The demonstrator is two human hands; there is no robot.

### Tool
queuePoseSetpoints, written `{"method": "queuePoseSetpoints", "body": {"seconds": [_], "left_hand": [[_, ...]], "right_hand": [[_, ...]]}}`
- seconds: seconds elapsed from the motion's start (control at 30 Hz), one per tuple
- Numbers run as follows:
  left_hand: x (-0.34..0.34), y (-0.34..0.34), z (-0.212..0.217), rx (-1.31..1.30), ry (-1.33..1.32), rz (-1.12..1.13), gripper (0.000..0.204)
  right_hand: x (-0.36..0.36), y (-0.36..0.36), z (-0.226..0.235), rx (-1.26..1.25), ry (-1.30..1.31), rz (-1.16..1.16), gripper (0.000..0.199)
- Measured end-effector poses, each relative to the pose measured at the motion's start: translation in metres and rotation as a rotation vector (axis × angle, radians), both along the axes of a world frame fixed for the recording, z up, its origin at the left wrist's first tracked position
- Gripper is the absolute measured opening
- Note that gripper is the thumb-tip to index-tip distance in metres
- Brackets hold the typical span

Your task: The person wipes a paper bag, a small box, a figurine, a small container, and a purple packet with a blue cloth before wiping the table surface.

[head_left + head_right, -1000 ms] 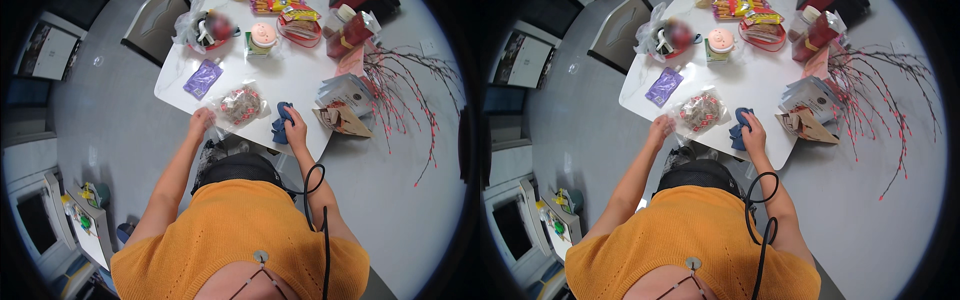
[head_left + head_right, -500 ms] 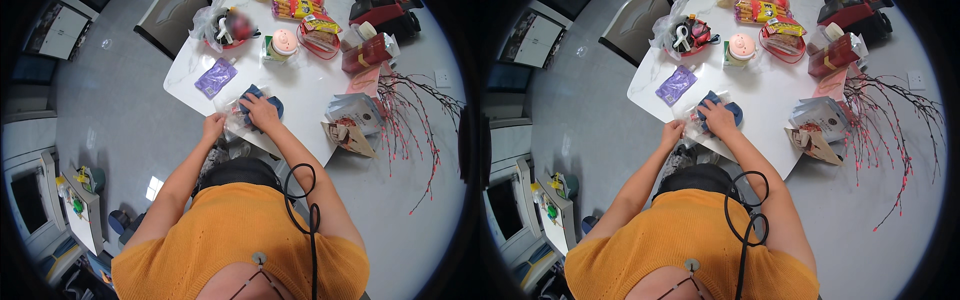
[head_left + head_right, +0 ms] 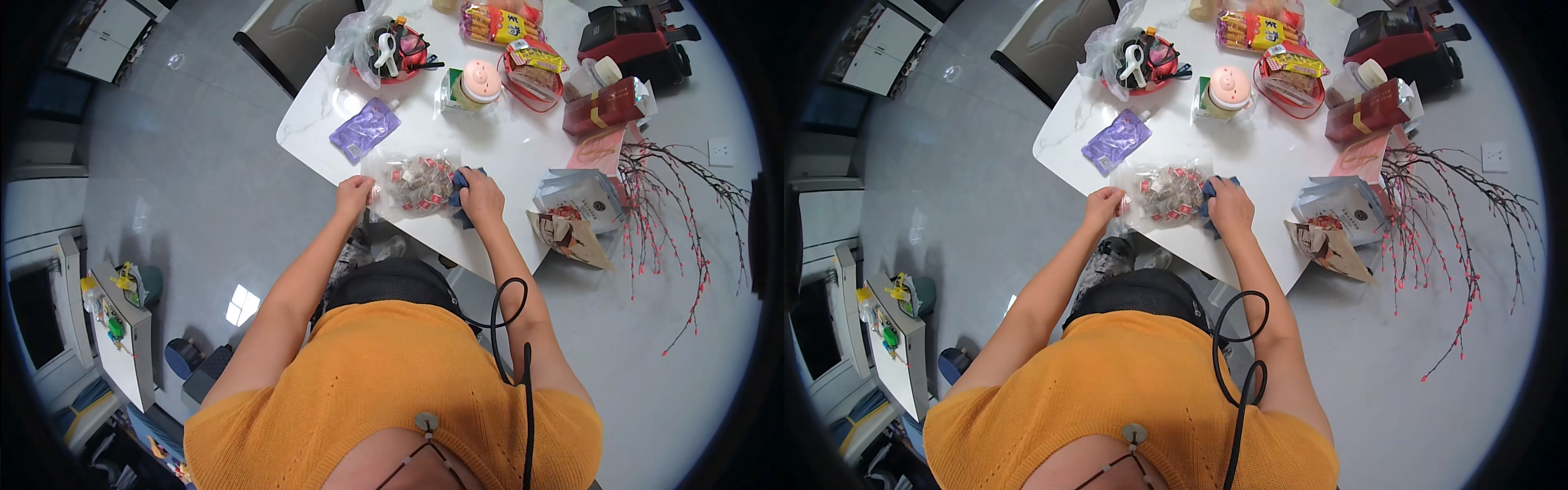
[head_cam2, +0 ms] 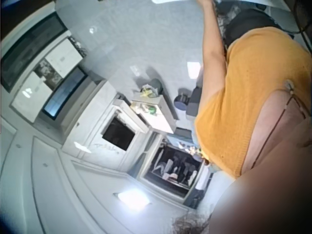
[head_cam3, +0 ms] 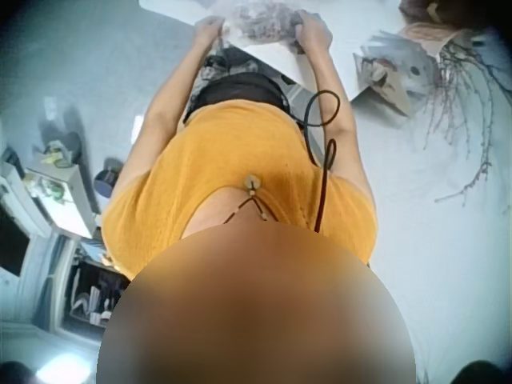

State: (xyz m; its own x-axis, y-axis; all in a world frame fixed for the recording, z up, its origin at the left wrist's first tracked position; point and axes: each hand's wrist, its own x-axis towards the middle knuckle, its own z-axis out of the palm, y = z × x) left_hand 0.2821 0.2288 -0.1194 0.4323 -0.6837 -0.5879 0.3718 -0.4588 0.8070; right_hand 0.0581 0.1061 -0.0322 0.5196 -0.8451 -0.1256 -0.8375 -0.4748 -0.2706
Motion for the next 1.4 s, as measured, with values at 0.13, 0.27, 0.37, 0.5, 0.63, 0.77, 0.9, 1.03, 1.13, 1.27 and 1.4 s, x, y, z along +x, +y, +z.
{"method": "queuePoseSetpoints", "body": {"seconds": [0.13,0.27,0.37,0.5,0.63,0.77,0.9,1.03,1.13,1.27,1.4], "left_hand": [[0.004,-0.003,0.001,0.021,0.015,-0.039,0.011],[0.003,0.000,-0.005,-0.025,0.054,-0.022,0.009],[0.003,0.000,-0.006,0.002,0.016,-0.043,0.009],[0.004,0.002,-0.012,-0.025,0.006,-0.043,0.008],[0.000,0.002,-0.015,-0.009,-0.048,-0.019,0.009],[0.000,-0.001,-0.018,0.012,-0.086,0.003,0.010],[0.004,-0.003,-0.012,0.019,-0.099,-0.079,0.007],[0.003,-0.002,-0.013,0.014,-0.040,-0.059,0.007],[0.002,0.000,-0.013,0.013,-0.019,-0.054,0.008],[0.003,-0.002,-0.009,0.013,-0.024,-0.067,0.009],[0.002,-0.005,-0.010,0.034,-0.094,-0.061,0.009]], "right_hand": [[0.041,0.010,0.024,-0.158,-0.300,0.321,0.038],[0.088,0.016,-0.001,-0.147,-0.207,0.694,0.033],[0.111,0.015,-0.016,-0.141,-0.020,0.770,0.026],[0.126,0.013,-0.030,-0.244,0.031,0.623,0.013],[0.121,-0.009,-0.028,-0.195,0.242,0.432,0.016],[0.109,-0.025,-0.014,-0.132,0.149,0.363,0.016],[0.116,0.007,-0.010,-0.166,-0.224,0.503,0.021],[0.108,0.021,-0.021,-0.124,-0.130,0.551,0.021],[0.099,0.001,-0.020,-0.112,-0.032,0.430,0.021],[0.058,-0.025,-0.012,-0.080,0.069,0.187,0.022],[0.018,-0.025,-0.021,-0.100,0.078,0.042,0.032]]}}
